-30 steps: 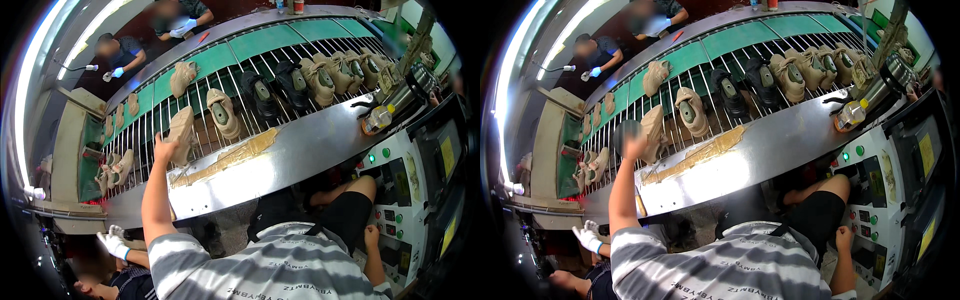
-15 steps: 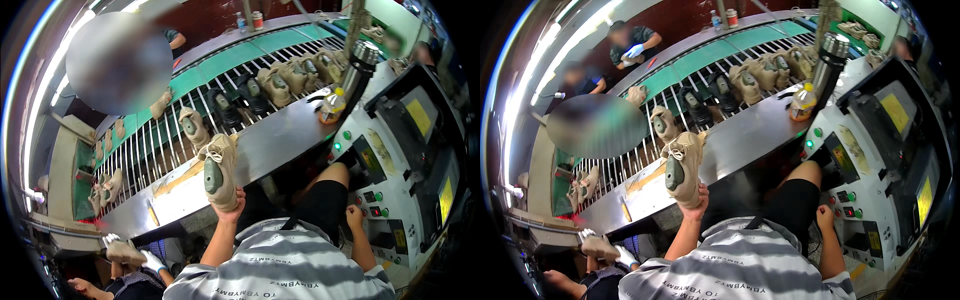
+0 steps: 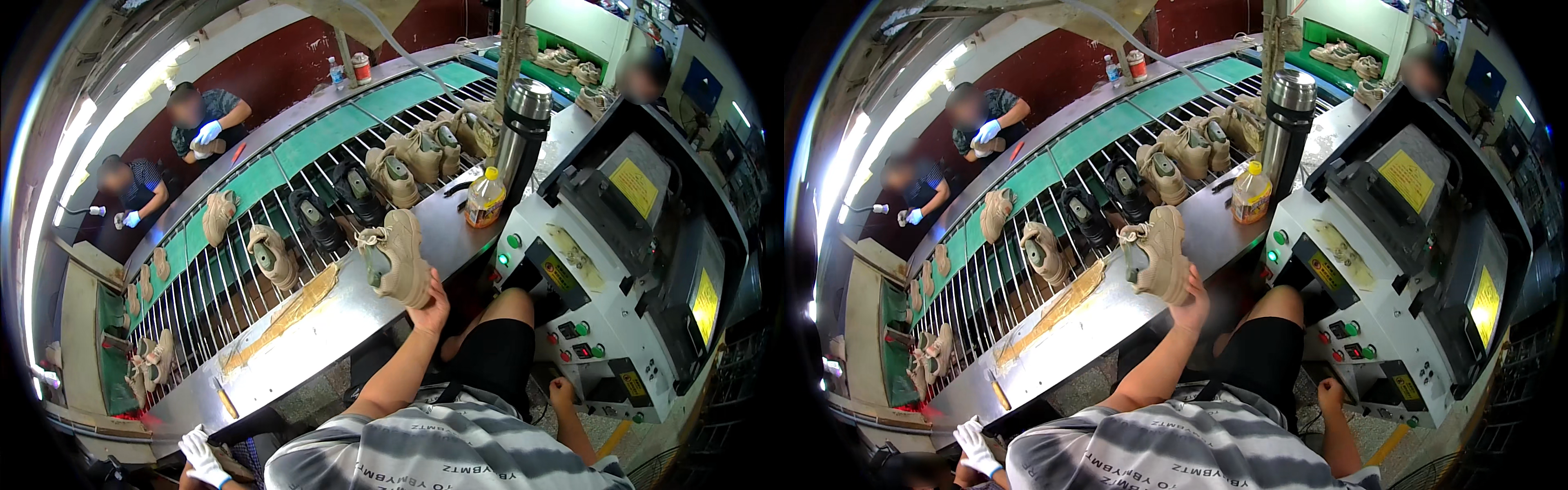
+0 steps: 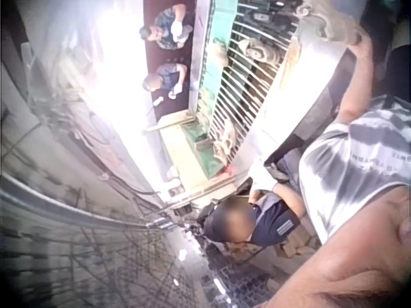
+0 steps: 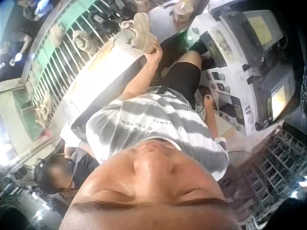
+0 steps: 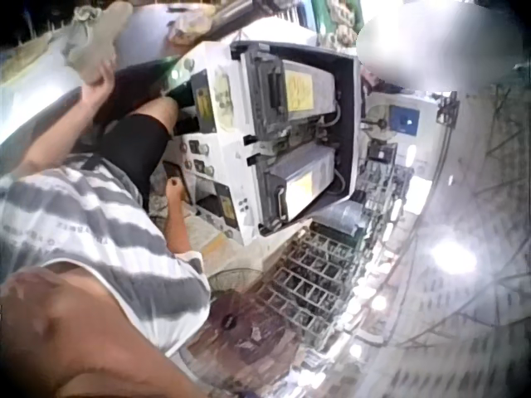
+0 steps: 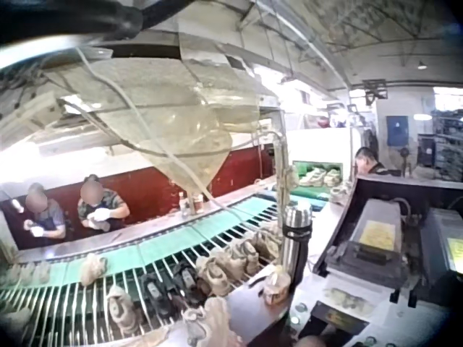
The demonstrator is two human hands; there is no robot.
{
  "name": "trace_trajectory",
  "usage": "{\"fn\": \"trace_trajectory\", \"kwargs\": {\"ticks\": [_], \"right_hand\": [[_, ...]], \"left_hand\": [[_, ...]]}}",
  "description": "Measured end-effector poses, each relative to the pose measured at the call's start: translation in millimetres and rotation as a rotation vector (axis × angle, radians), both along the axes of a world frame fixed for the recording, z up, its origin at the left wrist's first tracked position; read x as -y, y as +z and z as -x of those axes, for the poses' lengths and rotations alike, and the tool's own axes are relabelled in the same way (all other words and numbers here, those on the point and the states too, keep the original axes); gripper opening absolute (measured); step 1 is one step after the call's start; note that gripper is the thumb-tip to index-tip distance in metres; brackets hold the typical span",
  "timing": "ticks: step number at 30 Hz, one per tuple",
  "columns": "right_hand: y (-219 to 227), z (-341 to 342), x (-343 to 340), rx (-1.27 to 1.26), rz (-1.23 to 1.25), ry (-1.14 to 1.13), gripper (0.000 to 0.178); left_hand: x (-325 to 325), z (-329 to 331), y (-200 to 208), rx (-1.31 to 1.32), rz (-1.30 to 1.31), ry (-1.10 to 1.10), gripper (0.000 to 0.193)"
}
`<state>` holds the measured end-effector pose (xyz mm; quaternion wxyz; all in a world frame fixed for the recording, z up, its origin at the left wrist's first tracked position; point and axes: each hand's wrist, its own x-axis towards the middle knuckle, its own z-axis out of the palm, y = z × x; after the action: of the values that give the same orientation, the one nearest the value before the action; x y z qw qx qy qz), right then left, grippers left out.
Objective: The person picks up shoes from a conveyor belt, places them into a heated machine, and returns them to the belt.
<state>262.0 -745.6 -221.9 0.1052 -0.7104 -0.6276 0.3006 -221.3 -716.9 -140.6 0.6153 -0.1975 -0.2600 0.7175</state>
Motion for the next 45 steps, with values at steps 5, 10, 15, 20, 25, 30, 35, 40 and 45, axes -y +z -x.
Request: {"fn": "trace_trajectory", "kwargs": {"ticks": [5, 10, 15, 20, 25, 30, 35, 40, 45], "right_hand": [[-21.7, 7.5, -4.4, 0.022, 0.006, -0.014, 0.012], [-48.0, 15.7, -6.8, -0.069, -0.054, 0.009, 0.014], [-43.7, 24.0, 3.4, -0.006, 0.036, -0.064, 0.014], [-33.8, 30.9, -2.7, -0.204, -0.172, -0.061, 0.011], [105.6, 121.3, -77.1, -0.18, -0.739, 0.034, 0.011], [218.3, 157.7, -210.9, 0.082, -1.052, -0.017, 0.053], [277.1, 133.1, -397.1, 0.174, -0.785, -0.458, 0.084], [304.1, 140.6, -458.7, 0.144, -0.267, -0.545, 0.106], [308.2, 168.5, -422.4, 0.214, -0.266, -0.681, 0.098]], "left_hand": [[0.8, -47.8, -7.8, 0.156, 0.037, -0.22, 0.044], [10.9, -60.9, 13.1, -0.089, 0.435, -0.206, 0.036], [20.3, -41.9, 75.7, -0.605, 0.945, -0.392, 0.029], [67.4, -6.8, 89.3, -1.766, 0.927, 0.159, 0.015], [38.6, 78.6, 79.5, -2.646, 1.656, 0.795, 0.061], [1.2, 110.9, 56.9, -2.839, 1.554, 0.668, 0.062], [-14.8, 122.4, 76.5, -2.925, 0.969, 0.459, 0.064], [2.2, 108.2, 67.7, -2.996, 1.112, 0.442, 0.064], [37.5, 84.9, 61.2, -2.977, 1.161, 0.486, 0.052]]}}
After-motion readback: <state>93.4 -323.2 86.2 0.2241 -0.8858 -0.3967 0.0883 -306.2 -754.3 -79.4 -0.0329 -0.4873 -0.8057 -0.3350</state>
